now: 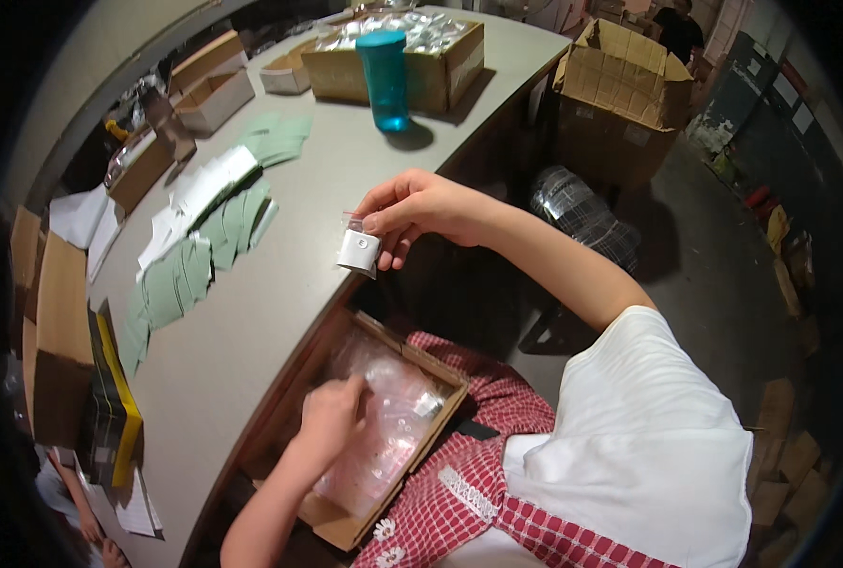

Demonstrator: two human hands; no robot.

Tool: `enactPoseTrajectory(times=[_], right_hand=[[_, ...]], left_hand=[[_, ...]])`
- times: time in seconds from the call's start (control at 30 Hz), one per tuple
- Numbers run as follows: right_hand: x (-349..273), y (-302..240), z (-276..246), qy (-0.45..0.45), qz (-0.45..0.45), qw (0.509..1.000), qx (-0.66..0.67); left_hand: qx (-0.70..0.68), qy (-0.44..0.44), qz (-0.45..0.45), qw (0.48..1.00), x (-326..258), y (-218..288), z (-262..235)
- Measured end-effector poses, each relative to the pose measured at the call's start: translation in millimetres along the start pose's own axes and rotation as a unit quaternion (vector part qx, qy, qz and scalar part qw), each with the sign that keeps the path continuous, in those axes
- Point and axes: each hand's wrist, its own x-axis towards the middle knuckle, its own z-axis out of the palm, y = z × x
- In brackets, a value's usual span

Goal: Packaging small white paper slips or stickers into small plastic bags.

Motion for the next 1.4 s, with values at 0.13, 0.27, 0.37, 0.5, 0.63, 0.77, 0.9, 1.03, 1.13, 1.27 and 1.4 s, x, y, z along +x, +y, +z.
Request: enactPoseTrajectory(times=[0.13, 0.27, 0.37, 0.5, 0.63, 0.77, 0.9, 1.03, 1.13, 1.27, 1.4], right_hand=[[15.6, -8.4, -21.9, 0.081, -0.046, 0.995, 0.024], [56.5, -22.3, -64.4, 0.091, -0.105, 0.987, 0.086], [85.3, -52.6, -71.2, 0.148, -0.147, 0.976, 0.067], [128.2, -123.2, -113.2, 0.211, -0.319, 0.924, -0.026], [179.9, -190.2, -209.9, 0.485, -0.284, 0.703, -0.435], [181.1, -145.0, -109.6, 0.287, -0.402, 0.740, -0.457], [106.6, -59.0, 22.9, -0.018, -0.371, 0.834, -0.408], [74.5, 32.4, 112.3, -0.358, -0.280, 0.848, -0.274], [64.9, 45.9, 138.3, -0.317, -0.401, 0.782, -0.355], [52.7, 43.6, 143.8, -0.298, -0.337, 0.829, -0.332], [40.7, 41.9, 139.9, -0.254, -0.362, 0.813, -0.379]], left_hand=[[-0.024, 0.011, -0.045, 0.999, -22.6, 0.8, -6.7], [-0.051, 0.056, -0.116, 0.990, -39.5, 7.9, -10.6], [-0.046, 0.072, -0.139, 0.987, -47.9, 13.6, -18.0], [-0.062, 0.139, -0.141, 0.978, -56.2, 15.2, -19.6], [-0.109, 0.231, -0.066, 0.965, -51.5, 18.9, -32.0], [-0.141, 0.217, -0.118, 0.959, -64.4, 18.3, -45.6], [-0.182, 0.184, -0.166, 0.952, -61.9, 32.3, -61.3], [-0.209, 0.203, -0.204, 0.935, -66.2, 33.6, -66.4], [-0.269, 0.162, -0.241, 0.918, -94.7, 5.6, -39.7], [-0.197, 0.233, -0.182, 0.935, -83.4, 24.4, -56.3], [-0.170, 0.157, -0.255, 0.939, -80.4, 26.6, -50.9]])
